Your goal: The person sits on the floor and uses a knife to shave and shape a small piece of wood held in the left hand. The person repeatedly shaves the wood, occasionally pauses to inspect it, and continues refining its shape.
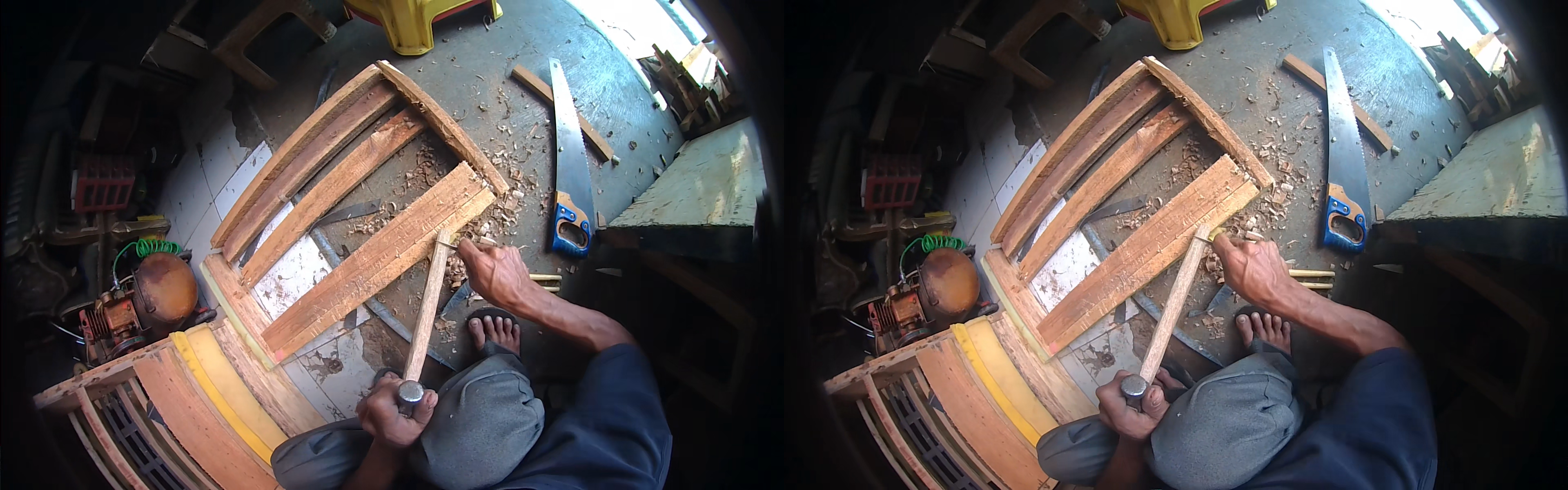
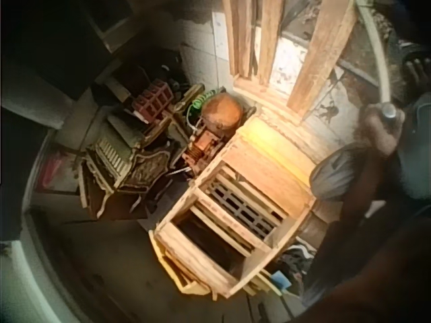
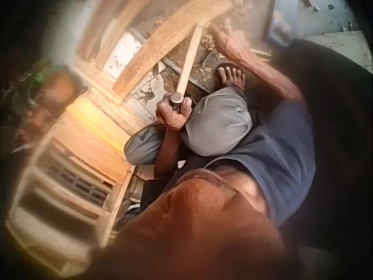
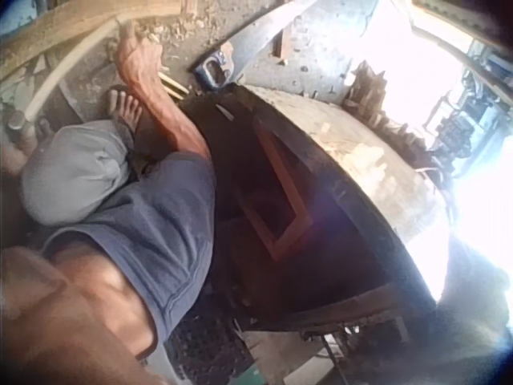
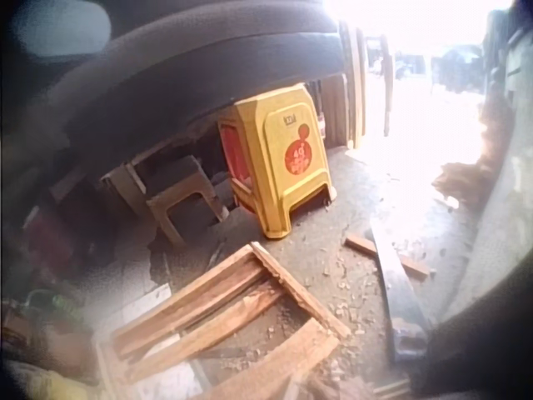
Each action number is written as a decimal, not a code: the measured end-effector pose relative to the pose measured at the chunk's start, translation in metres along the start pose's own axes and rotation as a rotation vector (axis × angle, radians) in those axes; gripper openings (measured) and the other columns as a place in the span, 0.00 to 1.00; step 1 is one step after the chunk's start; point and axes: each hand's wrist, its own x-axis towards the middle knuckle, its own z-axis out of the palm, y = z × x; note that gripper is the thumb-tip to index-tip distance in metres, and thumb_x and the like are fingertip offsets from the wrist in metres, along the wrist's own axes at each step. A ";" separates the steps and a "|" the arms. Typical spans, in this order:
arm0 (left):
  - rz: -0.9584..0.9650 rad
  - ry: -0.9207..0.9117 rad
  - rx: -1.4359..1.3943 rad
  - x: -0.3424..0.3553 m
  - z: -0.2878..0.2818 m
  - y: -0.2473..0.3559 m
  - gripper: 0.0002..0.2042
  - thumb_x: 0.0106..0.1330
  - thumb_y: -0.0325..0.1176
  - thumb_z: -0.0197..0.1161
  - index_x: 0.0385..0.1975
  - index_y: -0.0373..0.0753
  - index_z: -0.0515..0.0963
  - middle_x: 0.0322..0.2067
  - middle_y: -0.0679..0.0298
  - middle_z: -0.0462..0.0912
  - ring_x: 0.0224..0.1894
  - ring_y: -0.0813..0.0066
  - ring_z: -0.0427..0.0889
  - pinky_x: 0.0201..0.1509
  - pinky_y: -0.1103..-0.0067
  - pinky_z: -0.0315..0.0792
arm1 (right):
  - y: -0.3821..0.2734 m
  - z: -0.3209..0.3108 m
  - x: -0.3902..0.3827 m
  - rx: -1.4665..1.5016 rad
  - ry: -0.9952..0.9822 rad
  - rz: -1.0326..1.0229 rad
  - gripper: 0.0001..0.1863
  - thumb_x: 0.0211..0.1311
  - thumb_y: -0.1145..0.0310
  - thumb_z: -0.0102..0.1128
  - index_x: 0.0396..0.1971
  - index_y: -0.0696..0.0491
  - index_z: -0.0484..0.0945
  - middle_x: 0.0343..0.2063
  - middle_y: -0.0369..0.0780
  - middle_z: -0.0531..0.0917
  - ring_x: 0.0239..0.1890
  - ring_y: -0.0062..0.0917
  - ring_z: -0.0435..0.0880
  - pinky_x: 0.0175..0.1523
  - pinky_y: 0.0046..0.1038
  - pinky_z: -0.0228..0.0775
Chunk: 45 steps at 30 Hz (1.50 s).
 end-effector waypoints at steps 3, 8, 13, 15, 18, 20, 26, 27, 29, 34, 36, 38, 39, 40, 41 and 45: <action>-0.065 0.068 0.009 -0.007 0.003 -0.009 0.25 0.65 0.47 0.72 0.40 0.29 0.69 0.23 0.56 0.80 0.22 0.63 0.82 0.34 0.67 0.82 | -0.067 -0.033 -0.034 0.150 -0.037 -0.154 0.10 0.59 0.72 0.54 0.41 0.53 0.71 0.28 0.48 0.84 0.22 0.49 0.83 0.23 0.46 0.75; -0.206 0.181 0.076 -0.001 0.014 0.004 0.28 0.69 0.56 0.63 0.37 0.30 0.68 0.21 0.59 0.79 0.20 0.68 0.81 0.24 0.73 0.76 | -0.002 0.004 0.001 0.035 -0.003 0.021 0.12 0.59 0.75 0.57 0.43 0.54 0.71 0.30 0.50 0.84 0.21 0.48 0.83 0.24 0.48 0.76; -0.370 0.260 0.036 0.011 0.021 0.018 0.29 0.72 0.59 0.56 0.36 0.34 0.63 0.16 0.65 0.74 0.15 0.79 0.76 0.18 0.80 0.69 | -0.073 -0.023 -0.036 0.264 -0.018 -0.253 0.12 0.61 0.75 0.54 0.45 0.53 0.71 0.29 0.51 0.83 0.20 0.50 0.82 0.25 0.47 0.76; -0.443 0.206 -0.005 0.011 0.015 0.028 0.29 0.72 0.60 0.56 0.38 0.33 0.61 0.17 0.66 0.72 0.15 0.80 0.74 0.17 0.81 0.68 | -0.051 -0.013 -0.009 0.184 -0.076 0.034 0.09 0.59 0.75 0.56 0.39 0.54 0.71 0.24 0.48 0.80 0.21 0.49 0.81 0.24 0.46 0.74; -0.538 0.310 -0.100 0.009 0.025 0.030 0.29 0.72 0.59 0.55 0.39 0.33 0.61 0.17 0.67 0.69 0.14 0.81 0.71 0.17 0.84 0.67 | -0.030 0.011 0.005 0.157 0.069 -0.004 0.08 0.59 0.76 0.57 0.38 0.55 0.71 0.23 0.48 0.80 0.21 0.49 0.81 0.24 0.46 0.73; -0.551 0.348 -0.110 0.015 0.025 0.030 0.28 0.73 0.59 0.55 0.40 0.33 0.60 0.19 0.66 0.68 0.15 0.81 0.71 0.17 0.84 0.67 | -0.081 -0.013 -0.023 0.283 0.011 -0.221 0.10 0.57 0.78 0.60 0.38 0.54 0.71 0.24 0.47 0.80 0.18 0.48 0.80 0.22 0.44 0.74; -0.487 0.317 -0.069 0.026 0.028 0.035 0.24 0.77 0.52 0.51 0.42 0.32 0.60 0.23 0.63 0.68 0.16 0.82 0.68 0.20 0.87 0.69 | -0.013 0.015 0.013 0.063 0.033 0.014 0.11 0.60 0.73 0.56 0.42 0.58 0.69 0.26 0.55 0.82 0.24 0.53 0.84 0.26 0.49 0.75; -0.492 0.353 -0.080 0.029 0.033 0.034 0.24 0.77 0.52 0.50 0.42 0.32 0.60 0.23 0.64 0.67 0.15 0.83 0.67 0.21 0.86 0.70 | -0.030 0.018 0.004 0.085 0.069 -0.005 0.11 0.59 0.74 0.57 0.41 0.58 0.69 0.26 0.54 0.82 0.23 0.53 0.83 0.25 0.48 0.75; -0.533 0.412 -0.076 0.030 0.031 0.037 0.23 0.78 0.51 0.49 0.42 0.31 0.60 0.22 0.65 0.66 0.15 0.83 0.64 0.22 0.86 0.71 | -0.072 -0.009 -0.024 0.231 -0.071 -0.102 0.09 0.58 0.77 0.56 0.37 0.57 0.68 0.25 0.52 0.80 0.23 0.51 0.83 0.26 0.48 0.75; -0.485 0.330 -0.046 0.036 0.031 0.049 0.22 0.79 0.50 0.47 0.43 0.31 0.59 0.22 0.65 0.65 0.17 0.82 0.65 0.25 0.83 0.72 | -0.007 0.011 0.022 0.098 0.054 -0.008 0.08 0.58 0.76 0.56 0.36 0.58 0.69 0.23 0.53 0.81 0.25 0.50 0.84 0.26 0.47 0.76; -0.494 0.367 -0.054 0.037 0.031 0.049 0.22 0.79 0.49 0.47 0.44 0.31 0.59 0.22 0.65 0.65 0.18 0.81 0.66 0.25 0.83 0.72 | -0.032 0.006 0.012 0.155 -0.010 0.000 0.07 0.60 0.75 0.56 0.37 0.57 0.70 0.22 0.52 0.81 0.24 0.52 0.83 0.28 0.48 0.76; -0.478 0.415 -0.021 0.037 0.029 0.044 0.22 0.79 0.49 0.47 0.44 0.30 0.59 0.23 0.65 0.66 0.18 0.82 0.67 0.24 0.84 0.71 | -0.074 -0.011 -0.021 0.277 -0.084 -0.094 0.07 0.60 0.75 0.56 0.37 0.56 0.70 0.21 0.51 0.81 0.24 0.53 0.83 0.30 0.50 0.76; -0.458 0.447 -0.024 0.040 0.033 0.042 0.23 0.79 0.49 0.48 0.44 0.30 0.59 0.23 0.64 0.66 0.18 0.82 0.67 0.24 0.84 0.71 | -0.078 -0.007 -0.028 0.321 0.120 -0.294 0.07 0.61 0.74 0.56 0.38 0.56 0.71 0.22 0.51 0.81 0.24 0.54 0.83 0.31 0.49 0.77; -0.469 0.413 -0.048 0.043 0.032 0.046 0.20 0.79 0.47 0.47 0.41 0.31 0.59 0.24 0.65 0.66 0.18 0.82 0.67 0.23 0.84 0.70 | -0.070 -0.010 -0.019 0.265 0.030 -0.155 0.06 0.62 0.74 0.55 0.38 0.56 0.72 0.23 0.52 0.81 0.26 0.54 0.83 0.33 0.49 0.78; -0.439 0.349 -0.020 0.040 0.029 0.044 0.20 0.79 0.47 0.47 0.39 0.32 0.59 0.24 0.65 0.66 0.18 0.82 0.67 0.23 0.84 0.69 | -0.056 -0.014 -0.002 0.209 -0.062 -0.018 0.06 0.62 0.74 0.55 0.39 0.56 0.73 0.25 0.52 0.81 0.27 0.54 0.83 0.35 0.49 0.78; -0.229 0.236 0.100 0.046 0.022 0.041 0.18 0.79 0.45 0.46 0.34 0.35 0.59 0.23 0.66 0.65 0.18 0.81 0.67 0.21 0.84 0.65 | 0.008 0.013 0.039 0.110 0.077 -0.051 0.12 0.60 0.76 0.51 0.43 0.57 0.76 0.33 0.52 0.83 0.32 0.52 0.85 0.35 0.48 0.78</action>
